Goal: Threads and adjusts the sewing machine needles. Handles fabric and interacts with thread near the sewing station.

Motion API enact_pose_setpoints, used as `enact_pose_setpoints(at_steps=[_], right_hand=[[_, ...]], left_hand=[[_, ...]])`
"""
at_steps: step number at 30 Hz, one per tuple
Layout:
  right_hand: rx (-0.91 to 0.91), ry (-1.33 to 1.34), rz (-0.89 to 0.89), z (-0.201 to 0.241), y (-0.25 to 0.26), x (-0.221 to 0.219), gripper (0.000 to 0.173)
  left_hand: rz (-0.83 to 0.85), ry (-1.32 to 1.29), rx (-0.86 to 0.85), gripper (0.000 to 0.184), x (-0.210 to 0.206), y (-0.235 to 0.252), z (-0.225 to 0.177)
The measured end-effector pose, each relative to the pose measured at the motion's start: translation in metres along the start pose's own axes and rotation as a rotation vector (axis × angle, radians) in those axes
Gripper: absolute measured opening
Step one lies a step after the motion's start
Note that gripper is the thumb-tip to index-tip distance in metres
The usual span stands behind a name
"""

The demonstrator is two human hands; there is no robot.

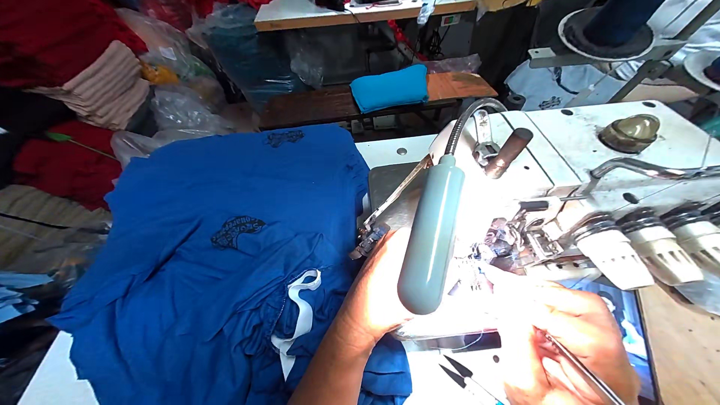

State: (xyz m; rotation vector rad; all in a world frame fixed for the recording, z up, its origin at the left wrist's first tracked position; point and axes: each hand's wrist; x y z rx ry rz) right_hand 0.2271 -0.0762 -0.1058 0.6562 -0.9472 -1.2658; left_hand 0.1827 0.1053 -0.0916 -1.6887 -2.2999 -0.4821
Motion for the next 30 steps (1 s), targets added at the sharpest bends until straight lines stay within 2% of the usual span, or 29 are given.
enact_pose_setpoints(at_steps=[4, 10, 19, 25, 30], right_hand=[[0.001, -0.006, 0.006, -0.0006, -0.0001, 0.0005, 0.003], [-0.008, 0.004, 0.003, 0.0001, -0.0002, 0.0005, 0.004], [0.009, -0.014, 0.006, 0.0, 0.0003, -0.0004, 0.005], [0.013, -0.03, 0.015, 0.0012, 0.0008, -0.0002, 0.004], [0.033, -0.031, 0.006, 0.0003, 0.0003, -0.0011, 0.004]], left_hand=[[0.0, 0.021, 0.013, 0.016, 0.0003, -0.0001, -0.0019], [-0.014, 0.073, -0.01, 0.008, 0.0002, 0.0007, -0.0014], [-0.021, 0.117, -0.027, 0.007, 0.0, 0.0013, -0.0012], [0.013, 0.015, 0.008, 0.015, 0.0003, 0.0011, -0.0012], [0.01, 0.034, 0.001, 0.011, 0.0009, 0.0013, -0.0027]])
Point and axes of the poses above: each hand's wrist, its own y-axis towards the middle knuckle, its own x-axis out of the back of the hand, z = x × y, and after that the axes turned 6 degrees about x, right-handed
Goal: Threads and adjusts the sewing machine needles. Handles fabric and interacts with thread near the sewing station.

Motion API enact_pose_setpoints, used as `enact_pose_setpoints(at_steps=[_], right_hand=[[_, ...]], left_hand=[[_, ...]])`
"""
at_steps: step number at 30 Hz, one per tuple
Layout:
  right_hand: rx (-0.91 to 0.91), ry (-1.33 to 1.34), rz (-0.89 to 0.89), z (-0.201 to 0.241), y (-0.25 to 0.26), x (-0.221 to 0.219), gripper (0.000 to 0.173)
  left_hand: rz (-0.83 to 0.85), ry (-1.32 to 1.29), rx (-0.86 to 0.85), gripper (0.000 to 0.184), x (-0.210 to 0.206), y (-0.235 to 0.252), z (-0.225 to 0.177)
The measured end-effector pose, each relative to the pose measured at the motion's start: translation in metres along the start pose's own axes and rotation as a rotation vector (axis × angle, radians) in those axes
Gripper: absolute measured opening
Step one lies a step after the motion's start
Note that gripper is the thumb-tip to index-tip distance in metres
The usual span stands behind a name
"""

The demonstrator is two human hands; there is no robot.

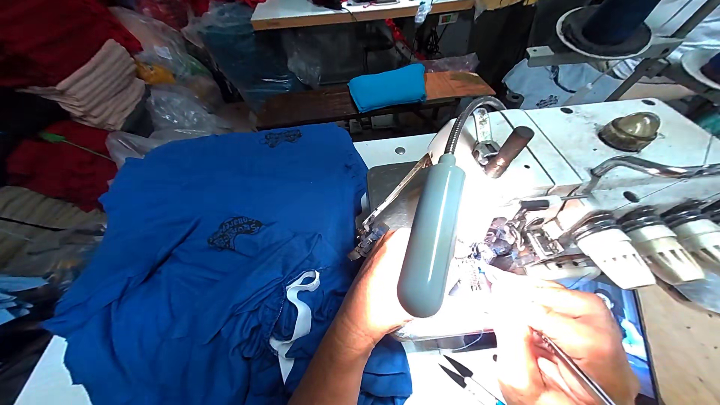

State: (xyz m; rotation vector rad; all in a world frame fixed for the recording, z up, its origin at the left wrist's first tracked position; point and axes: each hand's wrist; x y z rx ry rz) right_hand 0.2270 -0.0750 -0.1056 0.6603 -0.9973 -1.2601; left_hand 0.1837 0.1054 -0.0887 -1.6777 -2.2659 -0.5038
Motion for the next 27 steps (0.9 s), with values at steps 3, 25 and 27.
enact_pose_setpoints(at_steps=[3, 25, 27], right_hand=[[0.009, 0.004, 0.0, -0.0007, -0.0005, -0.0005, 0.004], [0.017, 0.0, 0.017, -0.0008, -0.0023, -0.0017, 0.005], [0.019, 0.003, 0.013, -0.0009, -0.002, -0.0021, 0.006]], left_hand=[[-0.026, 0.042, -0.016, 0.004, -0.0004, -0.0001, -0.001], [-0.03, 0.067, -0.024, 0.007, 0.0012, -0.0002, -0.0016], [-0.024, 0.073, -0.028, 0.01, 0.0011, 0.0002, -0.001]])
Point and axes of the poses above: each hand's wrist, its own y-axis towards the middle knuckle, its own x-axis out of the back of the hand, z = x × y, and after that the axes turned 6 degrees about x, right-handed
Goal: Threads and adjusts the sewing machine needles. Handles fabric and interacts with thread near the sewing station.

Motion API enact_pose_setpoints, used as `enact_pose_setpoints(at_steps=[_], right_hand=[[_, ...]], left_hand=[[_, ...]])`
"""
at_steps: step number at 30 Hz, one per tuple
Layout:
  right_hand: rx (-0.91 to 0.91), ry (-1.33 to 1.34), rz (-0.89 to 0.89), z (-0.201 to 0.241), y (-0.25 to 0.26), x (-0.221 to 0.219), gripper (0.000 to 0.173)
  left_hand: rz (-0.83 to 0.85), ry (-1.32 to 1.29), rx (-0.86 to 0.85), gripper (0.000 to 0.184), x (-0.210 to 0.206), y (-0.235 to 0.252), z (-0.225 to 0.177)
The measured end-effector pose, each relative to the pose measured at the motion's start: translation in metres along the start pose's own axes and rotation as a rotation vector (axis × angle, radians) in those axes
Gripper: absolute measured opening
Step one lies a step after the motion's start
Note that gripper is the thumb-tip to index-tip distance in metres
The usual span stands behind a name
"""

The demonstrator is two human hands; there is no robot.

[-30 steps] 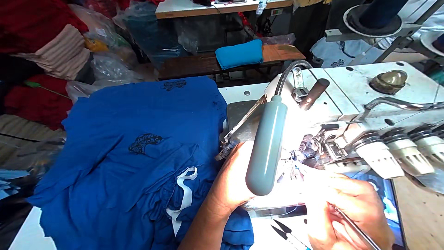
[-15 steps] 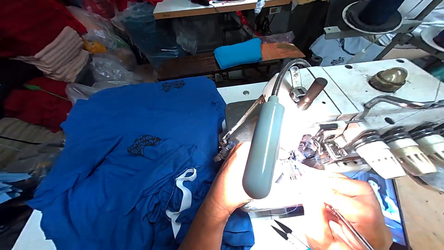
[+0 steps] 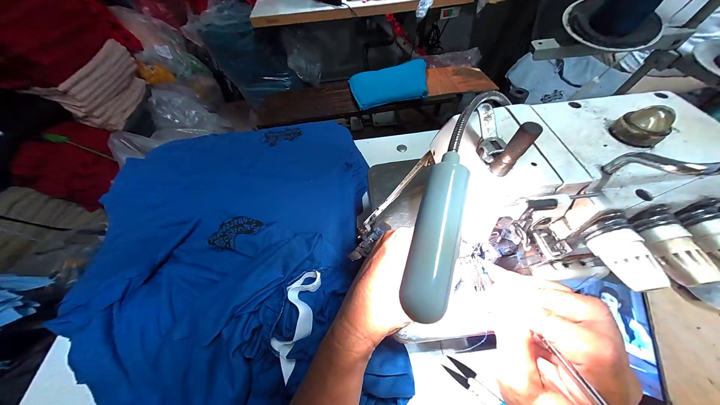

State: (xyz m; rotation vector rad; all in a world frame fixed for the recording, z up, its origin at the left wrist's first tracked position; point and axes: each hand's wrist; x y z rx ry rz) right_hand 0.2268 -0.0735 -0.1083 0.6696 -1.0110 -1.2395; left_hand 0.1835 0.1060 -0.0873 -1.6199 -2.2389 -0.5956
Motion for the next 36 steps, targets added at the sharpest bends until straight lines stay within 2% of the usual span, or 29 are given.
enact_pose_setpoints(at_steps=[5, 10, 14, 17, 21, 25, 26, 30, 36], right_hand=[[0.003, -0.002, -0.004, 0.0, 0.0, -0.001, 0.006], [0.007, -0.012, -0.011, -0.001, 0.0, -0.001, 0.006], [0.016, 0.001, -0.024, -0.001, 0.001, -0.002, 0.005], [0.0, 0.019, -0.034, -0.001, 0.001, -0.001, 0.006], [-0.113, 0.132, -0.072, 0.003, 0.004, 0.008, 0.009], [-0.298, 0.488, -0.196, 0.001, 0.012, 0.017, 0.012], [-0.332, 0.556, -0.222, 0.001, 0.014, 0.018, 0.012], [-0.476, 0.675, -0.316, 0.007, 0.018, 0.016, 0.012], [-0.548, 0.753, -0.364, 0.013, 0.018, 0.016, 0.014]], left_hand=[[0.01, 0.028, 0.024, 0.011, 0.001, 0.0, -0.001], [0.016, -0.064, 0.048, 0.007, 0.001, 0.001, -0.005], [-0.014, -0.032, 0.009, 0.01, 0.0, 0.0, -0.002], [0.004, -0.089, 0.063, 0.013, 0.0, -0.002, -0.002], [-0.061, -0.346, 0.151, 0.009, 0.0, -0.005, -0.01], [-0.163, -0.377, -0.116, 0.026, 0.002, -0.014, -0.011], [-0.171, -0.351, -0.13, 0.028, 0.002, -0.017, -0.013], [-0.158, -0.217, 0.084, 0.035, -0.005, -0.027, -0.023], [-0.143, -0.201, 0.128, 0.017, -0.01, -0.027, -0.041]])
Point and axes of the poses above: each hand's wrist, its own y-axis towards the middle knuckle, its own x-axis out of the back of the hand, z = x × y, and after that the axes turned 6 degrees about x, right-handed
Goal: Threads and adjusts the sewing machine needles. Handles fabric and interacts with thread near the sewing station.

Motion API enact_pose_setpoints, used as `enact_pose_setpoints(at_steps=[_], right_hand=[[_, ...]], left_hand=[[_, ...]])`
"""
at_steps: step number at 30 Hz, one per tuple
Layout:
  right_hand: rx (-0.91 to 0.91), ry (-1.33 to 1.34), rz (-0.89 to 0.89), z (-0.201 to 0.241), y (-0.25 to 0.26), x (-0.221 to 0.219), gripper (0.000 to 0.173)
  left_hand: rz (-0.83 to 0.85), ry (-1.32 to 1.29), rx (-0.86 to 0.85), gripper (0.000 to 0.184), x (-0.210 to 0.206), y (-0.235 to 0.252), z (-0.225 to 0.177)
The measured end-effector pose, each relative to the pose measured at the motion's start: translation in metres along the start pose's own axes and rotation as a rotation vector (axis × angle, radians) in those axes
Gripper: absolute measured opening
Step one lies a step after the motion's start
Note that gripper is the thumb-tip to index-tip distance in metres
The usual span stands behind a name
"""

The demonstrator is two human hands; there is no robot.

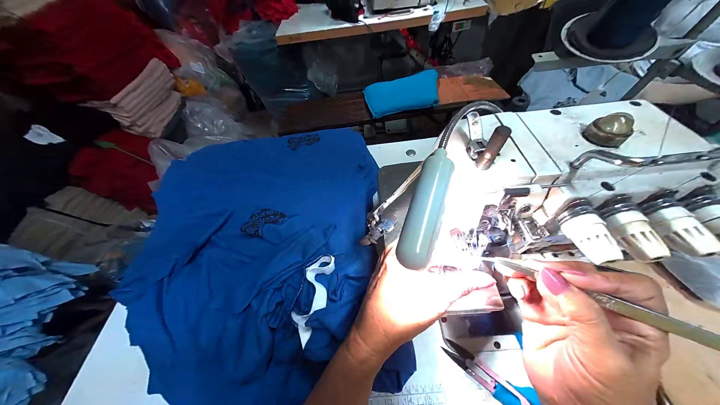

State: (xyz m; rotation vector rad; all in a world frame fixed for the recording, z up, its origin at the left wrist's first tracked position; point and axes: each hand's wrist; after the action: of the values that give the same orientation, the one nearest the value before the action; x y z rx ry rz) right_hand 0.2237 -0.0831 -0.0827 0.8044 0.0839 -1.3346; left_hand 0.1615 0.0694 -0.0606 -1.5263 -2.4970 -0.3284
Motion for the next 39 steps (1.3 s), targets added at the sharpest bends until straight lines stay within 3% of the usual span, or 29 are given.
enact_pose_setpoints(at_steps=[6, 8, 12, 16, 19, 22, 28, 32, 36, 39], right_hand=[[-0.013, 0.012, -0.006, 0.0, -0.001, 0.002, 0.014], [0.04, -0.053, 0.086, 0.004, -0.002, 0.006, 0.012], [0.276, -0.424, 0.421, 0.04, -0.003, 0.039, 0.012], [0.368, -1.004, 0.42, 0.088, 0.021, 0.099, 0.017], [0.087, -1.534, 0.365, 0.101, 0.048, 0.147, 0.037], [-0.234, -1.76, 0.467, 0.079, 0.075, 0.183, 0.034], [-0.281, -1.716, 0.575, 0.043, 0.091, 0.21, 0.031], [-0.2, -1.667, 0.603, 0.043, 0.092, 0.212, 0.032], [0.045, -1.578, 0.575, 0.067, 0.06, 0.183, 0.04], [0.229, -1.277, 0.74, 0.078, 0.007, 0.135, 0.03]], left_hand=[[-0.022, 0.016, -0.003, 0.012, -0.001, -0.002, 0.002], [-0.011, 0.049, -0.051, 0.01, 0.003, -0.003, 0.005], [0.011, 0.184, -0.224, 0.004, 0.006, 0.0, 0.009], [-0.005, 0.249, -0.266, 0.017, 0.01, 0.002, 0.019], [-0.015, 0.323, -0.298, 0.026, 0.01, 0.003, 0.022], [-0.034, 0.366, -0.293, 0.026, 0.006, 0.001, 0.019], [-0.011, 0.443, -0.269, 0.025, 0.007, -0.003, 0.007], [0.009, 0.415, -0.319, 0.027, 0.007, 0.002, 0.007], [0.011, 0.294, -0.332, 0.024, 0.005, 0.005, 0.01], [-0.005, 0.225, -0.36, 0.025, 0.001, 0.005, 0.014]])
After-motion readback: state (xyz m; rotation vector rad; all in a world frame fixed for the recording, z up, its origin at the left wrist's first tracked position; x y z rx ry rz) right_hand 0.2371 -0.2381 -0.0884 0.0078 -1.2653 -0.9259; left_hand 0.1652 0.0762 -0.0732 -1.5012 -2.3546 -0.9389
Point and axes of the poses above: each hand's wrist, its own y-axis towards the middle knuckle, its own x-axis out of the back of the hand, z = x × y, and after that the axes turned 6 degrees about x, right-handed
